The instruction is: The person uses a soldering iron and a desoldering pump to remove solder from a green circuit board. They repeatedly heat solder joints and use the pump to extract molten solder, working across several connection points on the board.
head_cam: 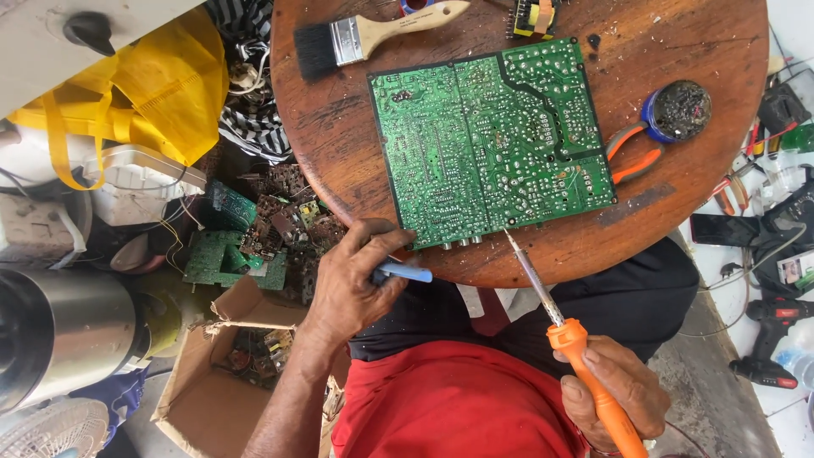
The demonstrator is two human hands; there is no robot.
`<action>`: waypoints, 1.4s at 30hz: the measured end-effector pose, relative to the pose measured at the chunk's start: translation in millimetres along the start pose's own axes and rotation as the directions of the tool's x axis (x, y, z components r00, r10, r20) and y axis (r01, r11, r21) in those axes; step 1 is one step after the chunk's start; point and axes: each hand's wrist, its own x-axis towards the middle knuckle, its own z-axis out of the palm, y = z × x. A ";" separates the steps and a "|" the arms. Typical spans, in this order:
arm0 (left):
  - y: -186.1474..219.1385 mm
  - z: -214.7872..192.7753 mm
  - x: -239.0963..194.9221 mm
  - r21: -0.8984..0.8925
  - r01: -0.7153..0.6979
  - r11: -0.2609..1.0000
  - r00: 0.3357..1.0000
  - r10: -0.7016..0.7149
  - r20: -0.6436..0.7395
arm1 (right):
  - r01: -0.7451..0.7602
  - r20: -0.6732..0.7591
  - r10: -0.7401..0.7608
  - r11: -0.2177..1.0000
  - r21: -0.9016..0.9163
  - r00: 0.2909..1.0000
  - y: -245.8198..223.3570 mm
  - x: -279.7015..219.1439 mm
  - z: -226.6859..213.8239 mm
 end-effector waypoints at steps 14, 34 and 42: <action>-42.0 48.2 -3.5 0.102 -0.149 0.984 0.966 0.166 -0.196 | 0.126 -0.030 -0.127 0.992 -0.028 0.992 14.6 -6.6 -6.6; 62.0 -18.2 50.8 -0.376 -0.112 0.920 0.896 -0.070 -0.439 | 0.194 -0.369 -0.200 0.980 -0.051 0.908 14.9 33.7 13.0; 85.4 -17.0 44.5 -0.658 -0.008 0.753 0.866 -0.324 -0.382 | 0.524 -0.185 -0.521 0.851 -0.036 0.833 -14.0 150.2 54.0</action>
